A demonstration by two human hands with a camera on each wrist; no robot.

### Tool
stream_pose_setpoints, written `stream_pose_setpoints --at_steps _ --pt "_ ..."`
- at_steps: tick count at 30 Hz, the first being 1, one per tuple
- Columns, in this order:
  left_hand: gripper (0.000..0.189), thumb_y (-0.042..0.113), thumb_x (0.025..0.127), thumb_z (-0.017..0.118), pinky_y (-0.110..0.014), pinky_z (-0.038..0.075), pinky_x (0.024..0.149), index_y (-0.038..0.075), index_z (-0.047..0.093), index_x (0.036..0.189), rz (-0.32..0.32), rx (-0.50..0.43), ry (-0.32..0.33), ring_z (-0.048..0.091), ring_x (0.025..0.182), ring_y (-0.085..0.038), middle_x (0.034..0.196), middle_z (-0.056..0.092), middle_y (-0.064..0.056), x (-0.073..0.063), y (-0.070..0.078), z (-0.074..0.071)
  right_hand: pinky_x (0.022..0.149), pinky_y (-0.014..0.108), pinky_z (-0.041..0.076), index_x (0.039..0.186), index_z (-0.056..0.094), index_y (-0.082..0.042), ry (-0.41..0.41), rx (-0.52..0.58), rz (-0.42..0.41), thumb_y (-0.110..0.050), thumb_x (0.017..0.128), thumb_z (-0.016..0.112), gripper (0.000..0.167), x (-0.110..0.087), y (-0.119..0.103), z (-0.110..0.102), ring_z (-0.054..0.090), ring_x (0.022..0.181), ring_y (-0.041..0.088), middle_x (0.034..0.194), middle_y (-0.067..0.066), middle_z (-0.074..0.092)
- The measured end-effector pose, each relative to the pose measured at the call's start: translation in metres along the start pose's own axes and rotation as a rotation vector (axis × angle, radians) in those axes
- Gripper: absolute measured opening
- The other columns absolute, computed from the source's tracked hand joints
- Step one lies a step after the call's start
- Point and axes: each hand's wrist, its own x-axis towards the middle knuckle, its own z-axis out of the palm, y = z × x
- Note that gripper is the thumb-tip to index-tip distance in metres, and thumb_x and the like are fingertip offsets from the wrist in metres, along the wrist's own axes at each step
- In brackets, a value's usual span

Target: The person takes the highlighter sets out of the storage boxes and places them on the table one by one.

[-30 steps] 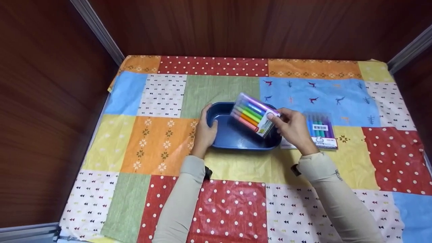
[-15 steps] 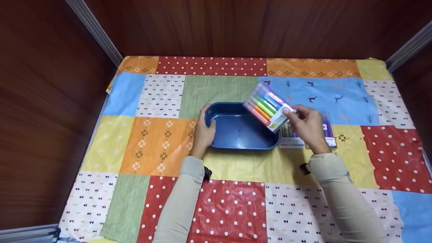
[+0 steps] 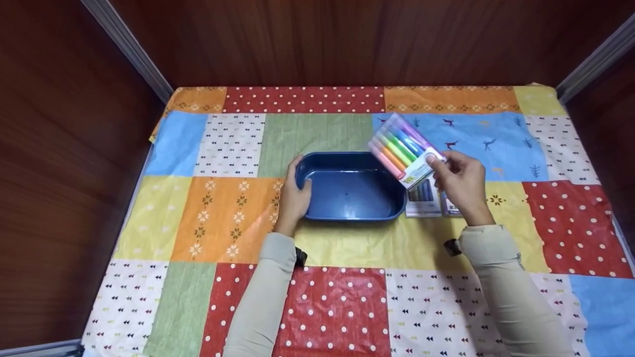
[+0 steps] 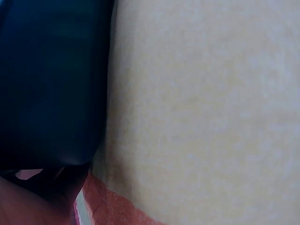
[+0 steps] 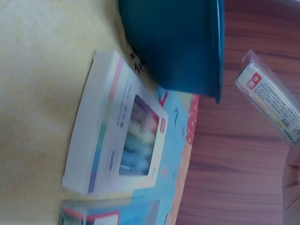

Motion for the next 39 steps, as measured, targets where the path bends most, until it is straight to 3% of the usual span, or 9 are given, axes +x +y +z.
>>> stream_pose_setpoints --at_steps 7,9,16,22,26,31,39 --pt "0.063 0.008 0.097 0.056 -0.057 0.045 0.111 0.029 0.037 0.154 0.003 -0.005 -0.006 0.047 0.141 -0.04 0.161 0.042 -0.007 0.0 0.0 -0.002 0.047 0.022 0.052 0.105 0.073 -0.005 0.104 0.037 0.051 -0.029 0.093 0.072 0.027 0.001 0.002 -0.016 0.056 0.048 0.007 0.064 -0.009 0.062" --pt "0.063 0.007 0.097 0.057 -0.055 0.049 0.105 0.028 0.038 0.153 0.003 -0.005 -0.002 0.053 0.134 -0.039 0.16 0.043 -0.007 -0.001 0.0 -0.002 0.046 0.022 0.051 0.105 0.074 -0.006 0.13 0.069 0.071 -0.028 0.092 0.073 0.026 0.002 0.002 -0.021 0.055 0.048 0.007 0.063 -0.008 0.062" --pt "0.062 0.007 0.096 0.058 -0.052 0.044 0.112 0.026 0.04 0.153 0.018 -0.005 0.011 0.05 0.139 -0.035 0.158 0.045 -0.009 -0.002 -0.001 -0.001 0.049 0.019 0.05 0.11 0.073 -0.009 0.189 0.049 0.155 -0.036 0.091 0.072 0.032 0.004 0.005 -0.038 0.055 0.054 0.007 0.068 -0.008 0.062" --pt "0.063 0.008 0.097 0.058 -0.054 0.049 0.106 0.027 0.039 0.153 0.016 -0.002 0.001 0.054 0.133 -0.037 0.16 0.043 -0.007 -0.001 -0.001 0.0 0.049 0.017 0.05 0.104 0.075 -0.011 0.247 0.097 0.19 -0.029 0.091 0.074 0.022 0.005 0.014 -0.049 0.057 0.055 0.005 0.066 -0.01 0.063" --pt "0.063 0.008 0.097 0.057 -0.054 0.047 0.109 0.027 0.038 0.154 0.008 0.004 0.002 0.051 0.138 -0.036 0.161 0.042 -0.006 -0.002 -0.004 -0.002 0.047 0.017 0.05 0.099 0.075 -0.012 0.271 0.125 0.21 -0.028 0.091 0.074 0.018 0.005 0.02 -0.052 0.055 0.054 0.005 0.064 -0.008 0.061" --pt "0.062 0.01 0.098 0.057 -0.056 0.042 0.114 0.029 0.038 0.154 -0.009 0.014 0.006 0.046 0.143 -0.038 0.161 0.042 -0.006 -0.003 -0.005 -0.003 0.045 0.018 0.049 0.095 0.075 -0.013 0.307 0.223 0.223 -0.025 0.089 0.076 0.014 0.005 0.024 -0.061 0.056 0.051 0.007 0.065 -0.005 0.061" --pt "0.061 0.011 0.097 0.057 -0.056 0.043 0.113 0.028 0.039 0.153 0.006 0.011 0.006 0.048 0.14 -0.038 0.159 0.044 -0.008 -0.001 -0.002 -0.002 0.042 0.019 0.048 0.091 0.075 -0.005 0.396 0.421 0.217 -0.016 0.086 0.079 0.013 0.002 0.031 -0.078 0.054 0.045 0.011 0.062 0.001 0.063"
